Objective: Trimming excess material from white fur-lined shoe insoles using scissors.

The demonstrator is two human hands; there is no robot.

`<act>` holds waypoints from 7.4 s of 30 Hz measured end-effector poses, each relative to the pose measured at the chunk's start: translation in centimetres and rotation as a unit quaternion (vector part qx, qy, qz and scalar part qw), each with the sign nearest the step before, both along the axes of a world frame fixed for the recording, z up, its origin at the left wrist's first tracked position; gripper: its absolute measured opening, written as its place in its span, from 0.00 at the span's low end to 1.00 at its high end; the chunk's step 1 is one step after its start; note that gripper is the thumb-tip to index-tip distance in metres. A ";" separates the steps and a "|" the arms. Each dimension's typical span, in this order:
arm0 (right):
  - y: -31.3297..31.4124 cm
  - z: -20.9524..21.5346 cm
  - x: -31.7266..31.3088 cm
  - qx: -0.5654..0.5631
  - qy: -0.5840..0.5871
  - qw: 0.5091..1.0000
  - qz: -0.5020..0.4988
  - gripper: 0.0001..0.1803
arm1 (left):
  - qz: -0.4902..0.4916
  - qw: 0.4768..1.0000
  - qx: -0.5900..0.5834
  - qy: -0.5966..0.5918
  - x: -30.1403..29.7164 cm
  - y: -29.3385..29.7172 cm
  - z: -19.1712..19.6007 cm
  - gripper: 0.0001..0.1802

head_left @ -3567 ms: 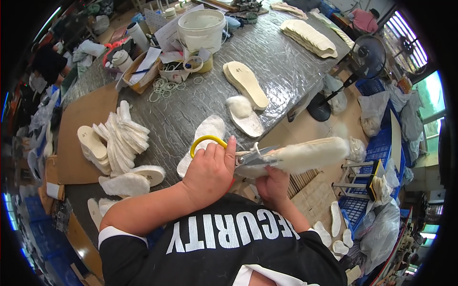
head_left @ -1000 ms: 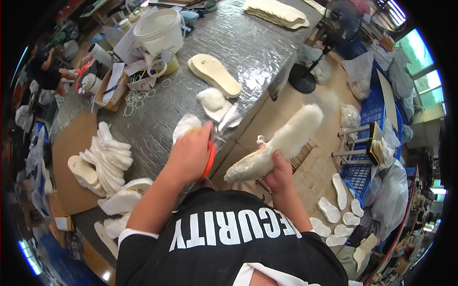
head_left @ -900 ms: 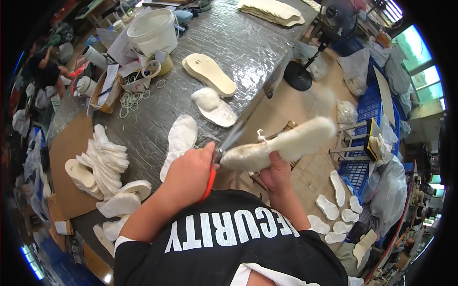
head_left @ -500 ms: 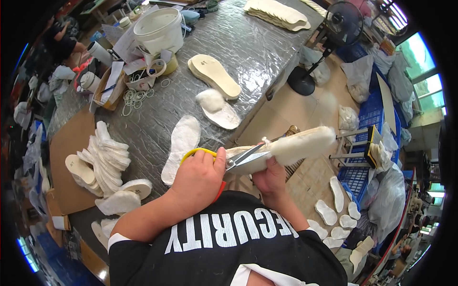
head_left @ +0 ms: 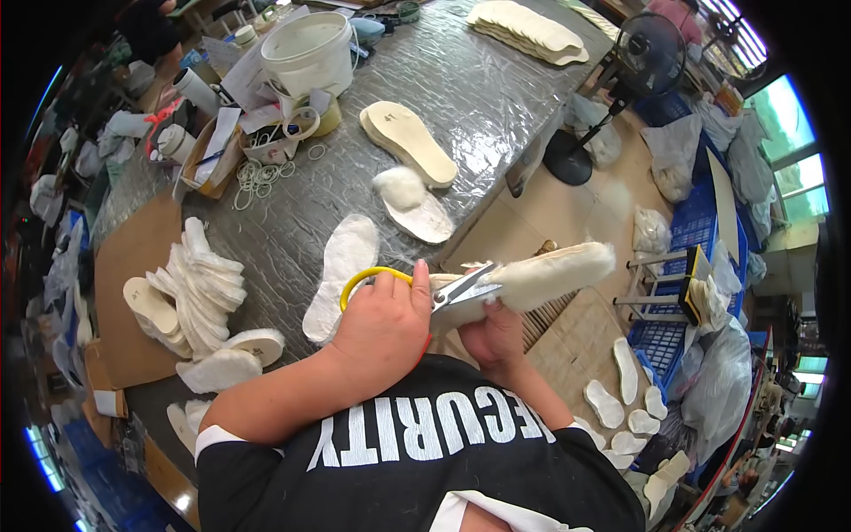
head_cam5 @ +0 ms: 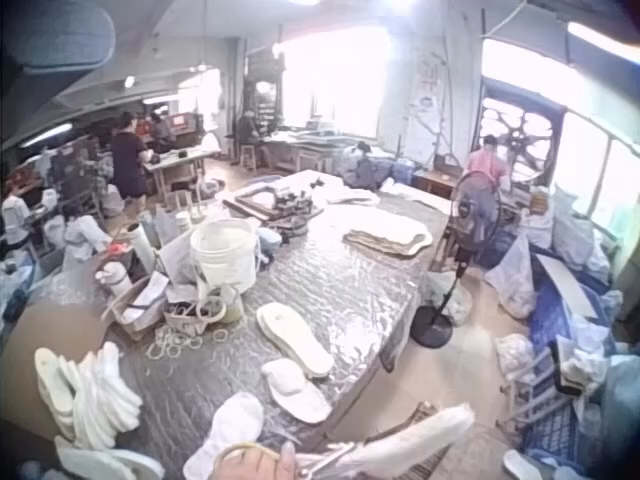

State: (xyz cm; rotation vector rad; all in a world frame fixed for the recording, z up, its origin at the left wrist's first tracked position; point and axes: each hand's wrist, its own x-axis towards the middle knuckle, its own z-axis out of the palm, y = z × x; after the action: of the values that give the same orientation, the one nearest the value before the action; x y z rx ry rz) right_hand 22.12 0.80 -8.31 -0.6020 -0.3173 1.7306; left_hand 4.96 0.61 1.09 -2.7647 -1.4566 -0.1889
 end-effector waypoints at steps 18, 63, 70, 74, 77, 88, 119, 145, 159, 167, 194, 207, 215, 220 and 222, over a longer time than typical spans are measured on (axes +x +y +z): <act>-0.1 -0.2 -0.5 -0.061 0.086 0.992 0.062 0.27 | 0.007 0.997 -0.031 0.070 0.2 -0.2 -0.3 0.29; 1.0 -1.6 1.4 -0.069 0.015 0.997 -0.019 0.26 | 0.183 0.921 -0.231 -0.256 -2.5 1.5 0.0 0.27; 0.9 -4.3 2.5 0.045 0.099 0.978 0.177 0.28 | 0.137 0.810 -0.302 -0.483 -0.1 2.6 -1.1 0.30; 0.4 -1.4 0.0 -0.023 -0.025 0.986 0.166 0.25 | 0.124 0.718 -0.387 -0.565 1.4 3.6 -3.2 0.27; 0.8 -3.8 0.8 -0.018 0.080 0.977 0.195 0.21 | 0.202 0.549 -0.400 -0.705 1.8 5.4 -4.5 0.22; 2.4 -6.6 1.0 -0.077 0.163 0.944 0.278 0.29 | 0.275 0.693 -0.346 -0.570 -3.9 5.9 -6.6 0.22; 4.8 4.5 -2.1 0.522 -0.740 0.415 0.087 0.11 | 0.183 0.827 -0.303 -0.437 -6.5 -0.6 -1.9 0.39; 3.7 1.4 -4.6 0.105 -0.025 0.991 0.075 0.16 | 0.144 0.988 -0.028 -0.053 -6.4 -3.7 1.9 0.26; 2.4 0.6 -4.6 -0.054 0.025 0.989 0.133 0.27 | 0.140 0.987 0.037 0.077 -5.0 -3.0 1.5 0.26; 1.7 2.5 -5.0 -0.149 0.062 0.971 0.175 0.30 | 0.132 0.982 0.049 0.126 -4.3 -2.4 1.0 0.26; 1.1 3.0 -5.0 -0.163 0.066 0.972 0.155 0.20 | 0.132 0.984 0.009 0.121 -3.2 -2.1 0.6 0.31; 2.6 -2.4 -1.0 -0.086 0.066 0.990 0.095 0.23 | 0.269 0.756 -0.278 -0.527 -6.3 0.4 0.3 0.28; 4.6 -0.5 -5.5 -0.125 -0.082 0.989 0.021 0.11 | 0.208 0.775 -0.267 -0.534 -2.0 -0.6 -4.3 0.29; 6.2 -2.2 -6.2 -0.136 -0.001 0.972 0.193 0.13 | 0.228 0.652 -0.372 -0.621 -1.4 -0.3 -3.6 0.27; 6.3 -1.9 -6.4 -0.181 0.032 0.945 0.270 0.13 | 0.299 0.630 -0.290 -0.655 -1.8 -0.1 -4.4 0.26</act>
State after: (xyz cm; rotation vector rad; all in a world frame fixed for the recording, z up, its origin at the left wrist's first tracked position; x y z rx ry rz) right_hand 15.77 7.09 -10.23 -0.7688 -0.1176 2.3628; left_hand 3.12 0.56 -3.31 -1.9293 -2.9434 -2.4379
